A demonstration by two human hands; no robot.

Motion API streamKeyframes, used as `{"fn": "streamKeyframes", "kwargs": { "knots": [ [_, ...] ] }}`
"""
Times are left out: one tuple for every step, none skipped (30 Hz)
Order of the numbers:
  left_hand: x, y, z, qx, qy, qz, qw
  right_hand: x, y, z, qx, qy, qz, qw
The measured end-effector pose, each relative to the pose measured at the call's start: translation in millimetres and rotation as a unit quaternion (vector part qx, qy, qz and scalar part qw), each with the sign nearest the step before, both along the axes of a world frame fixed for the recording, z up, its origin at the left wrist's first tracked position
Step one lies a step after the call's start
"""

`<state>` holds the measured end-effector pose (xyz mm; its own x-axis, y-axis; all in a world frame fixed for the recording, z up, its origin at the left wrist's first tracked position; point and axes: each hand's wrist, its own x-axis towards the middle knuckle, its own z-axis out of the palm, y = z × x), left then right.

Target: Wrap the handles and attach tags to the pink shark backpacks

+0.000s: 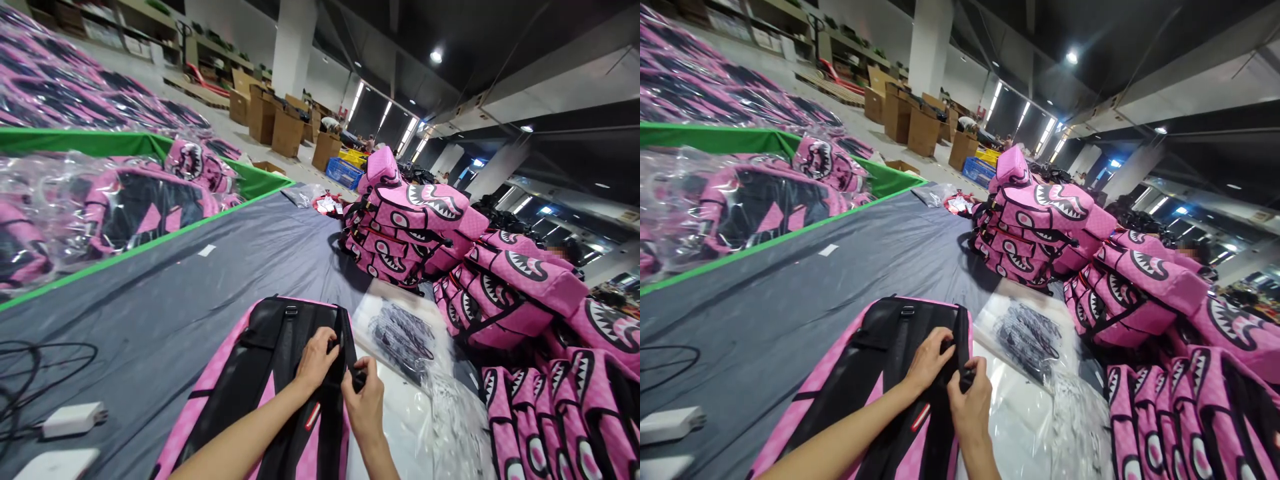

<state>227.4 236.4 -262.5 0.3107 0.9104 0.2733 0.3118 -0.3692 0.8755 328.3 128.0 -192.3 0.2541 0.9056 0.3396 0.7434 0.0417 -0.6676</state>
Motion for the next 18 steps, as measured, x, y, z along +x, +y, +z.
{"fn": "streamKeyframes", "kwargs": {
  "knots": [
    [-3, -1, 4.3, 0.013, 0.000, 0.007, 1.000, -1, 1, 4.5, 0.002, 0.010, 0.010, 1.000],
    [-5, -1, 9.3, 0.030, -0.002, -0.003, 1.000, -1, 3, 9.4, 0.001, 0.018, 0.027, 0.999],
    [-7, 2, 14.3, 0.047, -0.003, -0.027, 0.999, -1, 5, 14.3, -0.003, 0.025, 0.048, 0.999],
    [-9, 5, 19.0, 0.061, -0.005, -0.057, 0.996, 0, 8, 19.3, -0.006, 0.032, 0.066, 0.997],
    [-11, 9, 22.8, 0.069, -0.006, -0.083, 0.994, 4, 11, 24.6, -0.008, 0.040, 0.078, 0.996],
    [-14, 11, 25.4, 0.069, -0.008, -0.098, 0.993, 10, 15, 30.3, -0.010, 0.050, 0.087, 0.995],
    [-16, 12, 26.6, 0.062, -0.012, -0.100, 0.993, 18, 20, 36.5, -0.016, 0.062, 0.095, 0.993],
    [-19, 9, 26.2, 0.049, -0.017, -0.094, 0.994, 29, 26, 43.1, -0.025, 0.078, 0.107, 0.991],
    [-22, 2, 24.4, 0.029, -0.023, -0.086, 0.996, 40, 33, 49.8, -0.038, 0.095, 0.122, 0.987],
    [-25, -8, 21.2, 0.006, -0.031, -0.084, 0.996, 52, 42, 56.2, -0.053, 0.108, 0.143, 0.982],
    [-28, -22, 17.2, -0.020, -0.041, -0.087, 0.995, 62, 52, 61.5, -0.068, 0.111, 0.164, 0.978],
    [-30, -38, 12.5, -0.046, -0.051, -0.096, 0.993, 71, 63, 65.4, -0.080, 0.102, 0.185, 0.974],
    [-32, -56, 7.3, -0.066, -0.059, -0.108, 0.990, 76, 76, 67.2, -0.089, 0.087, 0.201, 0.972],
    [-33, -74, 1.9, -0.087, -0.069, -0.117, 0.987, 78, 89, 66.7, -0.095, 0.069, 0.215, 0.970],
    [-35, -92, -3.8, -0.118, -0.088, -0.120, 0.982, 77, 103, 63.8, -0.101, 0.050, 0.227, 0.967],
    [-37, -108, -9.9, -0.163, -0.120, -0.114, 0.973, 73, 116, 58.9, -0.108, 0.036, 0.239, 0.964],
    [-40, -122, -16.2, -0.225, -0.166, -0.100, 0.955, 66, 129, 52.3, -0.117, 0.025, 0.253, 0.960],
    [-43, -135, -22.7, -0.291, -0.215, -0.078, 0.929, 57, 141, 44.6, -0.128, 0.017, 0.267, 0.955]
  ]
}}
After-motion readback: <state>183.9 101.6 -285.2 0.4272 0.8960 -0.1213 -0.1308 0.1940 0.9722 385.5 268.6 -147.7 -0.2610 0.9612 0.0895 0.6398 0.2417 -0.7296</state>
